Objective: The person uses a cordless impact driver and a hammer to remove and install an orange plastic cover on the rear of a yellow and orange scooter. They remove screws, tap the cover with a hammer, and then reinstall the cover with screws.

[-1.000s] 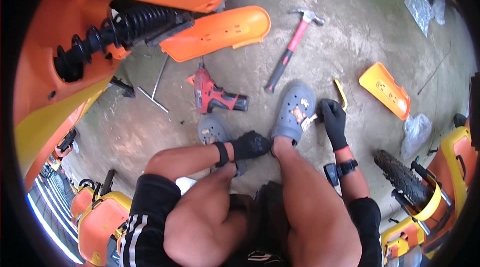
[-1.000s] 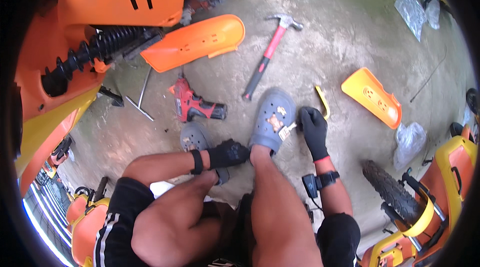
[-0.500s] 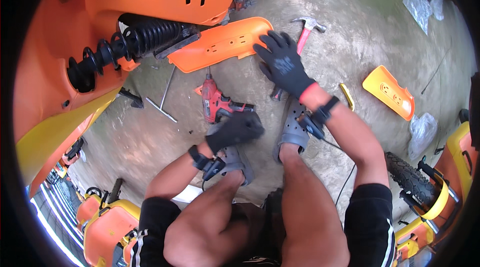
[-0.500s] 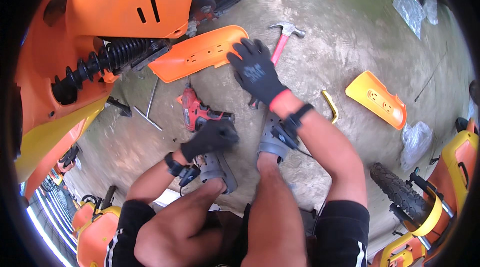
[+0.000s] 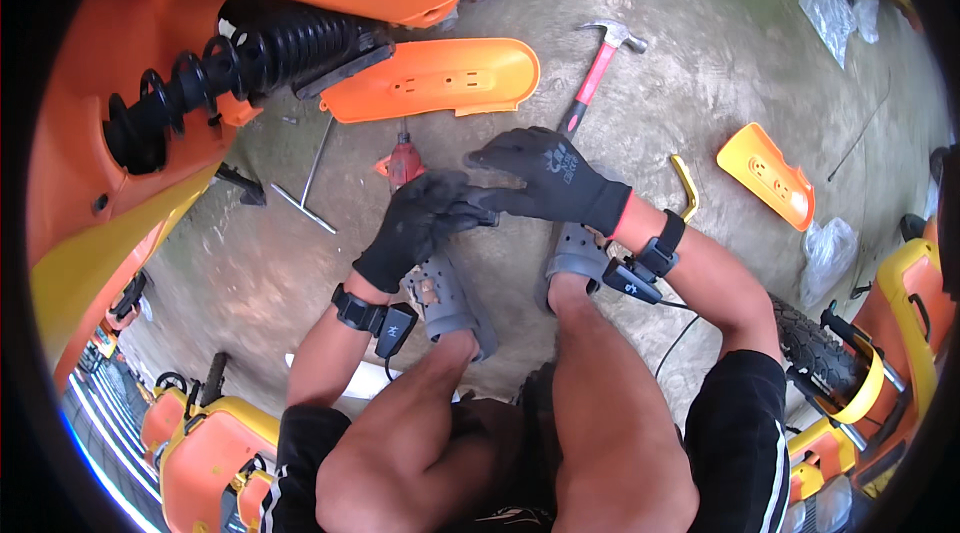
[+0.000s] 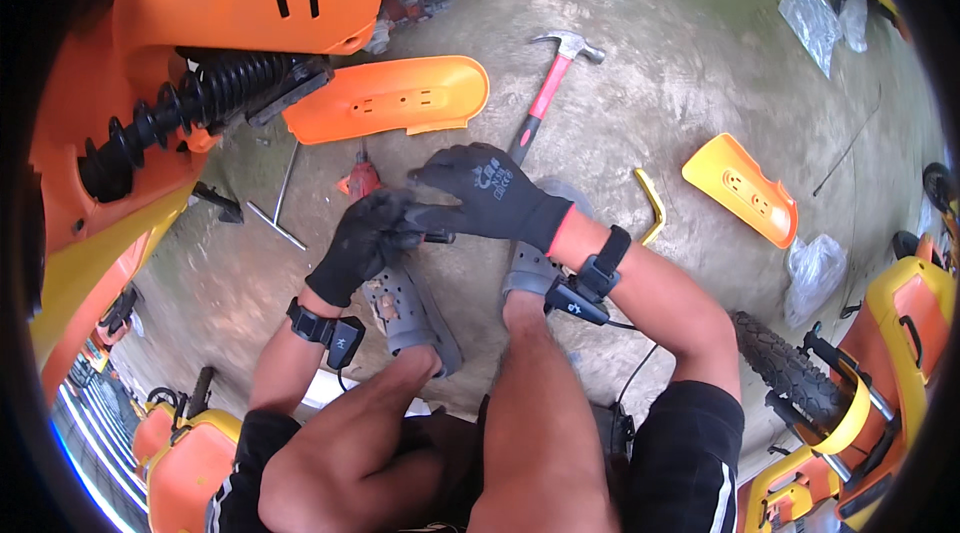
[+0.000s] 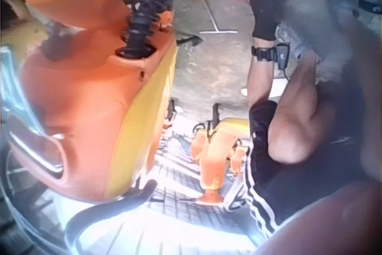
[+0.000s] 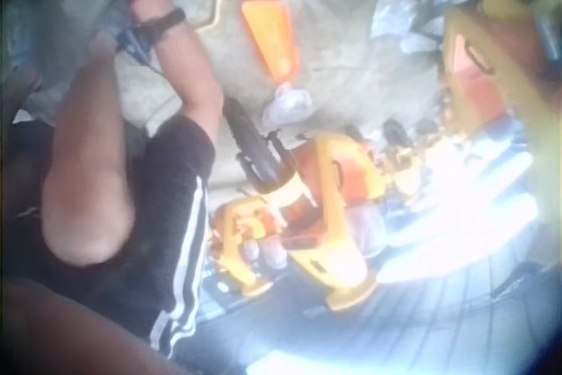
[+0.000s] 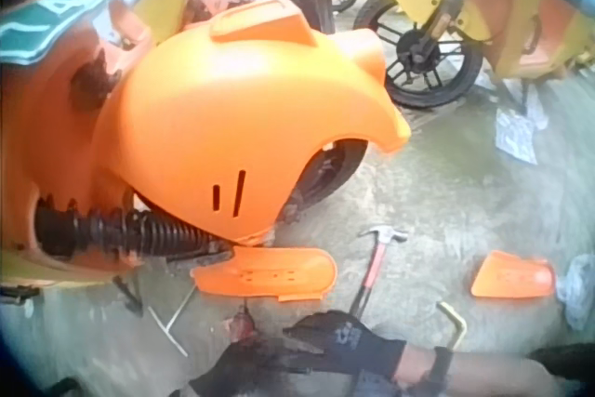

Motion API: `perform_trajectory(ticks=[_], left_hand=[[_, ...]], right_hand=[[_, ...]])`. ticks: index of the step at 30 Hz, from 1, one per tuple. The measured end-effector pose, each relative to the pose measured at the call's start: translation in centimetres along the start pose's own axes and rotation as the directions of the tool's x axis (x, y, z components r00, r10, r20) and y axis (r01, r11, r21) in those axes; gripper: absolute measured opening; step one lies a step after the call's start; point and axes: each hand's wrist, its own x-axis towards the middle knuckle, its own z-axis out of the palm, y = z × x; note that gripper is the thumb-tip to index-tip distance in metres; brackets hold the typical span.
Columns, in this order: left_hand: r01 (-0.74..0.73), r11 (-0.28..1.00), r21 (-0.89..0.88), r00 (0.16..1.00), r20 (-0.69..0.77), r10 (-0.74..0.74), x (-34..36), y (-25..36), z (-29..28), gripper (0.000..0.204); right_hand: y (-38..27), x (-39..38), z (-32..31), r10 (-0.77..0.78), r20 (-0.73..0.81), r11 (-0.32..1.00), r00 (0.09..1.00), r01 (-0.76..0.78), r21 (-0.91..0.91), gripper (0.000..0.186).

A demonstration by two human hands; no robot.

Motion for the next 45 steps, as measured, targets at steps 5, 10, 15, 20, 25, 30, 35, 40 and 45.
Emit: perform_trajectory(ticks=[5,10,15,20,25,30,35,40,45], left_hand=[[0.001,0.95,0.313,0.991,-0.13,0.042,-1.4,-0.4,-1.0,0.032],[-0.197,0.979,0.059,0.903,-0.379,0.205,-2.8,2.5,-4.3,0.036],[-0.303,0.758,0.578,0.851,-0.193,0.488,-2.5,6.0,-5.0,0.036],[-0.328,0.858,0.395,0.87,-0.227,0.437,-2.3,8.6,-5.7,0.029],[-0.312,0.942,-0.121,0.943,-0.156,0.293,0.3,6.2,-4.1,0.027],[-0.438,0.884,0.163,0.899,0.063,0.434,0.6,5.0,-0.7,0.029],[-0.274,0.939,-0.208,0.952,0.08,0.296,0.0,5.1,0.7,0.028],[-0.303,0.951,-0.063,0.951,0.043,0.306,0.5,5.0,0.7,0.028],[-0.187,0.976,0.111,0.982,0.036,0.184,0.2,5.7,0.6,0.034]], right_hand=[[0.2,0.2,1.8,0.168,0.245,0.986,0.955,-0.16,-0.054,0.037],[-1.4,1.7,10.0,0.26,0.379,0.936,0.888,-0.135,-0.326,0.061],[-0.9,3.0,12.6,0.48,0.439,0.877,0.759,-0.43,-0.215,0.075],[-0.4,0.7,3.3,0.16,0.517,0.895,0.841,-0.344,0.283,0.062],[-4.1,-2.0,-3.8,0.107,0.391,0.699,0.914,-0.349,0.624,0.072],[-5.6,-2.5,-5.4,0.079,0.287,0.649,0.955,-0.267,0.713,0.07],[-4.7,-3.6,-5.3,0.008,0.273,0.661,0.962,-0.21,0.72,0.049],[-4.6,-5.3,-3.9,0.099,0.261,0.466,0.96,-0.277,0.84,0.05],[-3.7,-6.1,-3.3,0.075,0.258,0.581,0.963,-0.253,0.774,0.058]])
